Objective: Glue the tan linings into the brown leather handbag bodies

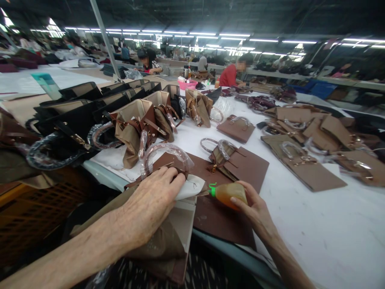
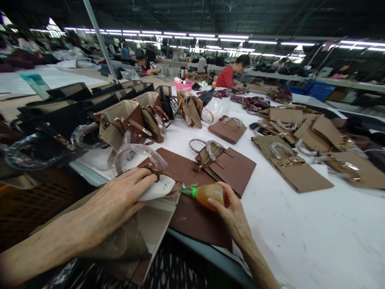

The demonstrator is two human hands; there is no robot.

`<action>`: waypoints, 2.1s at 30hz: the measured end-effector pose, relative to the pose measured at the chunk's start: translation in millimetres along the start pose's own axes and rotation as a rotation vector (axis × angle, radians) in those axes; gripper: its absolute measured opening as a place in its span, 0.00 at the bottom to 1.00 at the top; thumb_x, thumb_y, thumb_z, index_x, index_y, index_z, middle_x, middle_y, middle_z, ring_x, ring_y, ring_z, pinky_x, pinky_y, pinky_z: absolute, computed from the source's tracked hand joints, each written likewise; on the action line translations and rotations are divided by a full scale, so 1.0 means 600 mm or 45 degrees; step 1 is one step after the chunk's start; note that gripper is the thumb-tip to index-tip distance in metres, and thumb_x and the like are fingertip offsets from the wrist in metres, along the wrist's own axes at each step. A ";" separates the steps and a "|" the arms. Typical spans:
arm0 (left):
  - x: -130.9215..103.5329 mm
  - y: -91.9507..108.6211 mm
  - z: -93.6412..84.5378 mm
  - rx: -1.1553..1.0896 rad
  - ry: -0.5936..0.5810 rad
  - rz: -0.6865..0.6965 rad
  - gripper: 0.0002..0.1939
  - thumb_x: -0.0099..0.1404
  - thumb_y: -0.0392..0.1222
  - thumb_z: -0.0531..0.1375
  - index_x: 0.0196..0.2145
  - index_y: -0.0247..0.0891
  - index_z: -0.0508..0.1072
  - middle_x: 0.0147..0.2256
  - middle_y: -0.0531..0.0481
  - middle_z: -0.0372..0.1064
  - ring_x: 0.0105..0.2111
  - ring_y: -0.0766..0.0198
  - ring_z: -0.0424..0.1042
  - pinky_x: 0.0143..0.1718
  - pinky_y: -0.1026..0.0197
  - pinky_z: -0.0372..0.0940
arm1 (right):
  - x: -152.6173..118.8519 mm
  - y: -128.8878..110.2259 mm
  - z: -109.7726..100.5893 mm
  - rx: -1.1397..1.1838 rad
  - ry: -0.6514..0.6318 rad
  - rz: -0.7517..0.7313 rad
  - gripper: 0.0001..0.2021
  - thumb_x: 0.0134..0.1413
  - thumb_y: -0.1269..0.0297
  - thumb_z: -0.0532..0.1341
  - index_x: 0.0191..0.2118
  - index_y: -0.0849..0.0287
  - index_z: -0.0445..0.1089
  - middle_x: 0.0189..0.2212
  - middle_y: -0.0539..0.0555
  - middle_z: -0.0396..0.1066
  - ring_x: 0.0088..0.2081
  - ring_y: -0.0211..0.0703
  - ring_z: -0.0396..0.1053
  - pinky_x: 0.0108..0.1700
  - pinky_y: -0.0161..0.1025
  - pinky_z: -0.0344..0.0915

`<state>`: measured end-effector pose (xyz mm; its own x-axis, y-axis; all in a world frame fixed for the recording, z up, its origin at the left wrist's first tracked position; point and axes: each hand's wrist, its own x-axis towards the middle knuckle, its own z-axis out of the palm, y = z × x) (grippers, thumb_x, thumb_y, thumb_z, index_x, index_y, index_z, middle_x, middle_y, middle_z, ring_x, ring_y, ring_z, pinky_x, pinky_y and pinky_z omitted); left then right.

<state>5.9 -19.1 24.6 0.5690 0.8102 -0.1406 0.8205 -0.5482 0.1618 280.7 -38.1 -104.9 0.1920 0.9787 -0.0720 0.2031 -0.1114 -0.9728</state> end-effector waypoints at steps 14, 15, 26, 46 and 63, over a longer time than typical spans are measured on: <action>-0.003 0.006 -0.009 -0.022 -0.035 -0.008 0.14 0.59 0.29 0.52 0.44 0.36 0.63 0.46 0.45 0.60 0.47 0.54 0.59 0.48 0.50 0.61 | -0.010 0.009 0.013 0.084 0.087 0.052 0.28 0.42 0.51 0.66 0.48 0.56 0.60 0.38 0.54 0.70 0.39 0.50 0.68 0.39 0.41 0.67; -0.003 0.006 -0.009 -0.014 -0.039 -0.007 0.15 0.59 0.29 0.52 0.44 0.36 0.63 0.46 0.45 0.60 0.47 0.54 0.59 0.48 0.50 0.61 | -0.010 0.008 0.012 0.079 0.094 0.062 0.28 0.42 0.51 0.66 0.48 0.57 0.60 0.38 0.54 0.70 0.39 0.50 0.69 0.38 0.41 0.67; -0.009 0.006 0.006 0.023 -0.005 0.013 0.15 0.58 0.28 0.51 0.43 0.37 0.63 0.45 0.45 0.61 0.45 0.55 0.60 0.47 0.51 0.62 | -0.032 -0.014 -0.010 -0.016 -0.043 0.127 0.26 0.42 0.50 0.65 0.46 0.58 0.64 0.34 0.54 0.73 0.35 0.50 0.70 0.31 0.39 0.66; -0.024 0.002 0.037 0.007 0.059 0.087 0.23 0.57 0.30 0.55 0.51 0.39 0.57 0.50 0.45 0.58 0.48 0.54 0.58 0.50 0.51 0.59 | -0.042 -0.030 -0.022 -0.065 -0.178 0.213 0.25 0.45 0.48 0.64 0.46 0.57 0.64 0.33 0.52 0.71 0.32 0.47 0.67 0.23 0.35 0.60; -0.023 0.001 0.041 0.087 0.135 0.123 0.21 0.55 0.31 0.57 0.47 0.36 0.59 0.47 0.44 0.59 0.47 0.52 0.59 0.47 0.49 0.61 | -0.083 -0.042 -0.028 0.073 -0.328 0.364 0.26 0.44 0.50 0.65 0.47 0.58 0.63 0.27 0.50 0.67 0.24 0.40 0.60 0.20 0.33 0.54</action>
<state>-0.3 -35.8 2.9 0.6394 0.7686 -0.0234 0.7663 -0.6344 0.1019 282.2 -86.9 -72.9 -0.0157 0.9214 -0.3883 0.1209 -0.3837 -0.9155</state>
